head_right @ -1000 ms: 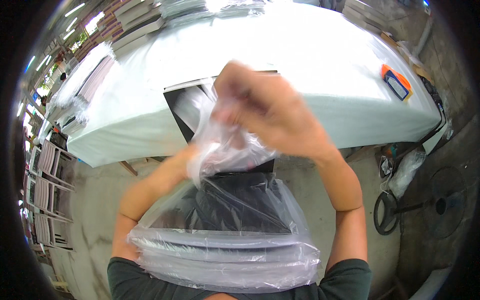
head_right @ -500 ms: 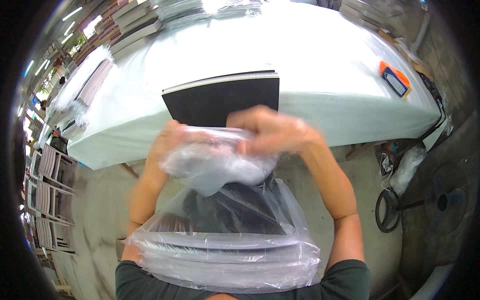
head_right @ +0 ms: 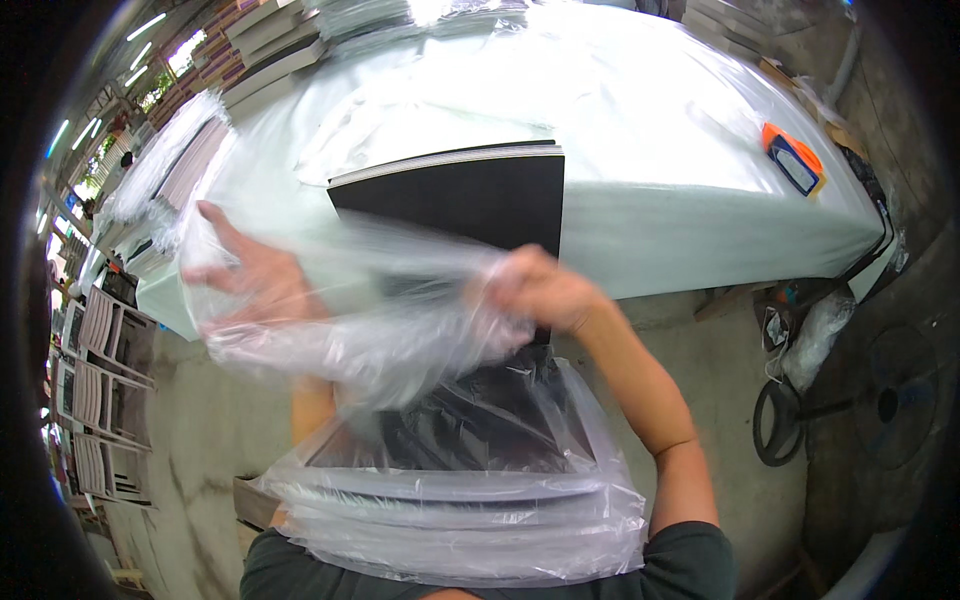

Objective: The person wraps individual black books or folders in clear plastic bags, pulling each bag over an item and smoothing it down before placing the packaged item onto a growing stack.

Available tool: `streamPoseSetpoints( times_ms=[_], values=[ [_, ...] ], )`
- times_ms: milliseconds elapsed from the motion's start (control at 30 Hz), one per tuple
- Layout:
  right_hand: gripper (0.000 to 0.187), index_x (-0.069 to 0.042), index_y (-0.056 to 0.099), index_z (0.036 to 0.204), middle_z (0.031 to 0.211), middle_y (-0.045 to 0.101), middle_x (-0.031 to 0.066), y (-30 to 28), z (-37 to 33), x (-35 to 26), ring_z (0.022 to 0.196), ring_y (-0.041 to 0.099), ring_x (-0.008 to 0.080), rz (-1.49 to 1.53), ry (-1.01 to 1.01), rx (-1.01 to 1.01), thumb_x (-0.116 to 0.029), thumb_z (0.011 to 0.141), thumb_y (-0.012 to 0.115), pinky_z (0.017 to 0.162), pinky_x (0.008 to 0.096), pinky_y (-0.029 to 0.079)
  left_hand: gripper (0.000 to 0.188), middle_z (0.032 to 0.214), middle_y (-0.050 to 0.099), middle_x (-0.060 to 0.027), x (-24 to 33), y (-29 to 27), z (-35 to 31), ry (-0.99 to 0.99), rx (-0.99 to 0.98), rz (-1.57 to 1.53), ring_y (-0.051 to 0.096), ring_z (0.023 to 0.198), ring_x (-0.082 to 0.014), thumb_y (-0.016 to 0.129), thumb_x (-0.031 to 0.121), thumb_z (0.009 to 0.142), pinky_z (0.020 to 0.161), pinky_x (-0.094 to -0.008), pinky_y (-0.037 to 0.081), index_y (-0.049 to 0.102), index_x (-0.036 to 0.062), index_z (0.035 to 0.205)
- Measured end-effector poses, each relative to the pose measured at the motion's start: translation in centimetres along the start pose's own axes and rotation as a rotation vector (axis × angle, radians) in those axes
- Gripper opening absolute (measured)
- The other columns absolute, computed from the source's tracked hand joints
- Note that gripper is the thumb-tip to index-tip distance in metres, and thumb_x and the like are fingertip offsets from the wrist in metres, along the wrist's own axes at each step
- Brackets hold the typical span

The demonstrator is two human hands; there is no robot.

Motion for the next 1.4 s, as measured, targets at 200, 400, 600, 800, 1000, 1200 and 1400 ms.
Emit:
streamPoseSetpoints(
  times_ms=[200, 400, 600, 800, 1000, 1200, 1400],
  values=[
    [0.046, 0.0, 0.053, 0.11, 0.093, 0.058, 0.0114, -1.7, -0.6, -1.2, 0.086, 0.055, 0.0197, 0.035, 0.106, 0.26, -0.041, 0.093, 0.042, 0.075, 0.0355, 0.048, 0.034, 0.092, 0.063, -0.0112, -1.8, -2.5, -0.2, -0.067, 0.013, -0.056, 0.06, 0.075, -0.0155, 0.05, 0.026, 0.091, 0.073, -0.0285, 0.05, 0.058, -0.0007, 0.111],
    [0.03, -0.002, 0.061, 0.091, 0.074, 0.058, 0.0005, -4.3, -3.7, -3.1, 0.068, 0.052, 0.0096, -0.349, -0.217, -0.08, -0.019, 0.072, 0.075, 0.061, 0.0256, 0.043, 0.034, 0.097, 0.064, -0.0129, -2.3, -3.8, -1.0, -0.337, -0.126, 0.14, 0.062, 0.075, -0.0162, 0.049, 0.023, 0.092, 0.073, -0.0289, 0.052, 0.057, -0.0012, 0.115],
    [0.045, -0.006, 0.057, 0.116, 0.077, 0.051, 0.0053, -5.6, -2.5, -7.7, 0.063, 0.052, 0.0155, -1.266, -0.639, 0.919, 0.001, 0.073, 0.065, 0.055, 0.0303, 0.041, 0.037, 0.096, 0.067, -0.0063, -3.8, 1.3, 0.4, -0.065, 0.137, 0.823, 0.053, 0.066, -0.0047, 0.047, 0.021, 0.094, 0.061, -0.0208, 0.046, 0.051, 0.0, 0.125],
    [0.057, -0.007, 0.053, 0.121, 0.085, 0.045, 0.0097, -1.9, -4.0, -5.7, 0.064, 0.048, 0.0246, -1.48, -0.656, 1.001, 0.01, 0.067, 0.058, 0.056, 0.036, 0.043, 0.036, 0.104, 0.067, -0.0005, -0.1, 4.8, -0.1, 0.335, 0.408, 1.353, 0.039, 0.059, -0.0034, 0.046, 0.025, 0.095, 0.055, -0.0176, 0.038, 0.05, 0.0072, 0.126],
    [0.018, 0.003, 0.059, 0.087, 0.074, 0.046, 0.0051, -0.4, -6.4, -7.9, 0.062, 0.045, 0.0144, -1.127, -0.611, 0.931, 0.004, 0.069, 0.061, 0.055, 0.0297, 0.038, 0.038, 0.092, 0.067, -0.0044, 1.6, 2.6, 1.4, 0.034, 0.114, 1.077, 0.049, 0.064, -0.0021, 0.051, 0.024, 0.092, 0.06, -0.0183, 0.04, 0.054, -0.0004, 0.122],
    [0.025, 0.007, 0.059, 0.094, 0.084, 0.061, 0.0083, -6.5, -4.6, -3.6, 0.086, 0.058, 0.0135, -0.177, 0.031, 0.341, -0.007, 0.075, 0.063, 0.071, 0.0224, 0.047, 0.036, 0.099, 0.062, -0.0066, -4.3, -2.8, 0.8, -0.68, -0.134, 0.767, 0.058, 0.083, -0.0151, 0.065, 0.016, 0.075, 0.07, -0.0281, 0.046, 0.057, -0.0018, 0.105],
    [0.049, 0.004, 0.044, 0.116, 0.105, 0.056, 0.0136, -12.2, -4.3, 8.4, 0.088, 0.06, 0.0189, 0.063, 0.256, 0.758, -0.008, 0.073, 0.065, 0.074, 0.0293, 0.05, 0.042, 0.104, 0.061, -0.0089, -10.2, -9.2, -4.4, -1.071, -0.261, 0.598, 0.058, 0.099, -0.0209, 0.061, 0.017, 0.079, 0.09, -0.0372, 0.046, 0.051, 0.0011, 0.117]
  ],
)
Point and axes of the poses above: each hand's wrist, its own z-axis towards the middle knuckle, its own y-axis out of the palm, x = y × z, the point moved 5 cm from there along z, towards the middle knuckle
